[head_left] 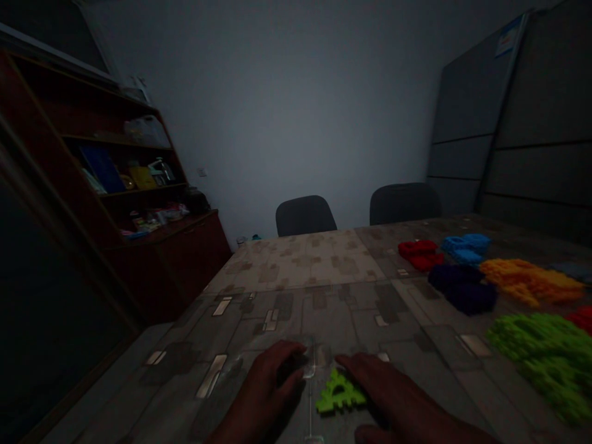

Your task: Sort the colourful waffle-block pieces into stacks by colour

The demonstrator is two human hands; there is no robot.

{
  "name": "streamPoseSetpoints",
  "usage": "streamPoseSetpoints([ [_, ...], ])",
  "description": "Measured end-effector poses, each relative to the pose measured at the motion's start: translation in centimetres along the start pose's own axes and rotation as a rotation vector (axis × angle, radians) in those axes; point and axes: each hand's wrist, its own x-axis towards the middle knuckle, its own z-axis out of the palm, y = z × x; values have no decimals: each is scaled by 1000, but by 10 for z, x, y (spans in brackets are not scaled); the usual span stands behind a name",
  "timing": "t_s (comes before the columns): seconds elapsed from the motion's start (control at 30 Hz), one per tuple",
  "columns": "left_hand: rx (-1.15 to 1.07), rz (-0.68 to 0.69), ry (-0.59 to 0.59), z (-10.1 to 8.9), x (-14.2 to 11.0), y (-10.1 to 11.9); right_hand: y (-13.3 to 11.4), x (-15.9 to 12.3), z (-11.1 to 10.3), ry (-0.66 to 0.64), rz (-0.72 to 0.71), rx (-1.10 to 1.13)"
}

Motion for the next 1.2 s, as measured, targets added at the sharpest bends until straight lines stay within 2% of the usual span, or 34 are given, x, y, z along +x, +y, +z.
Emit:
streamPoseSetpoints([
  [0.17,5,57,-15,-2,-1,7,-12,17,-3,-44,-65,-100],
  [0.37,83,171,-180,-2,0,27,-6,38,-10,14,-249,-89],
  [0.53,113,220,-202,3,-1,23,-1,57,-21,-10,-369,-165],
  [0.6,112,212,-190,6,-3,18,2,59,-24,28,-392,-179],
  [0.7,131,186,-160,13,-5,11,6,49,-24,109,-349,-132],
  [0.83,141,153,-176,25,-3,9,13,25,-13,212,-91,-28],
  [0.9,136,127,-195,30,0,13,16,18,-6,266,-12,13],
  [1.0,152,106,-225,34,3,18,20,16,4,313,22,44],
  [1.2,95,188,-193,42,-3,4,16,24,11,256,16,56],
])
